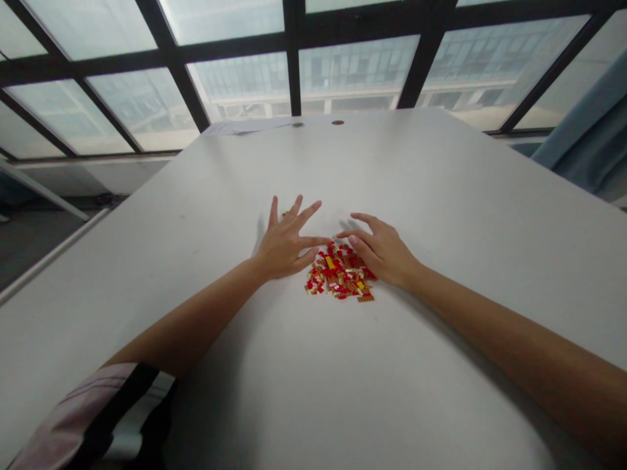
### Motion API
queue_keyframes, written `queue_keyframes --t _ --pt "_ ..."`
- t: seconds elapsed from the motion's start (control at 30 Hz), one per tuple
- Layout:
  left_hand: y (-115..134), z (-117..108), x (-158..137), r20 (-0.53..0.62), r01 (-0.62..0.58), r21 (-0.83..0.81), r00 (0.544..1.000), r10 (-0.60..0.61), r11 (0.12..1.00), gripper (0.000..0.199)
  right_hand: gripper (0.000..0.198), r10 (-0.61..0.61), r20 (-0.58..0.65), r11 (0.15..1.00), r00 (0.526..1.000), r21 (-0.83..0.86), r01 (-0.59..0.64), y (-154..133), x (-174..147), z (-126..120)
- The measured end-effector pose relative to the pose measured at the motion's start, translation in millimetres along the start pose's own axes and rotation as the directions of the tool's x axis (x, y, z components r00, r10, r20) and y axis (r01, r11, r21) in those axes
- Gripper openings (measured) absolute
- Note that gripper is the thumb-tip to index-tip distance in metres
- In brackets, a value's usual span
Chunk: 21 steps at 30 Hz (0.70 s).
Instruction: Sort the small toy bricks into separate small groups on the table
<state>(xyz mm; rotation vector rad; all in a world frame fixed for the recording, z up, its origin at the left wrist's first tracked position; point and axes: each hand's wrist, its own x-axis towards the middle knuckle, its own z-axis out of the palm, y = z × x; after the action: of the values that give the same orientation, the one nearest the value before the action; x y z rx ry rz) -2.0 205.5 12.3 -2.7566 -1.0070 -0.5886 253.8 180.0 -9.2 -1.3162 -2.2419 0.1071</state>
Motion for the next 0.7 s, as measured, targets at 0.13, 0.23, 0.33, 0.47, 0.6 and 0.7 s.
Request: queue_keyframes --t 0.13,0.23,0.33,0.47,0.6,0.7 --pt "0.0 -0.2 0.0 -0.003 0.031 -0.005 1.000 -0.031 1.000 0.028 0.073 -0.003 -0.004 1.000 1.000 -0.003 0.003 0.8 0.0 -0.1" --pt "0.1 1.2 0.3 -0.024 0.096 -0.008 0.995 -0.096 0.995 0.026 0.070 0.009 0.001 1.000 1.000 -0.009 -0.009 0.5 -0.2 -0.9" --pt "-0.2 2.5 1.2 -0.064 0.204 0.038 0.977 -0.202 0.978 0.025 0.068 0.003 0.014 1.000 1.000 -0.019 -0.002 -1.0 -0.6 -2.3" --pt "-2.3 3.3 1.2 -0.125 0.364 0.112 0.928 -0.351 0.924 0.026 0.064 -0.015 0.024 0.999 1.000 -0.035 0.016 -3.0 -1.1 -4.0" --pt "-6.7 6.1 0.1 -0.172 0.481 0.131 0.872 -0.458 0.867 0.026 0.061 -0.017 0.022 0.998 1.000 -0.052 0.018 -3.1 -1.6 -4.6" --pt "-11.2 10.7 -0.7 -0.183 0.492 0.115 0.865 -0.468 0.863 0.029 0.062 -0.019 0.025 0.998 1.000 -0.055 0.020 -2.4 -1.6 -4.1"
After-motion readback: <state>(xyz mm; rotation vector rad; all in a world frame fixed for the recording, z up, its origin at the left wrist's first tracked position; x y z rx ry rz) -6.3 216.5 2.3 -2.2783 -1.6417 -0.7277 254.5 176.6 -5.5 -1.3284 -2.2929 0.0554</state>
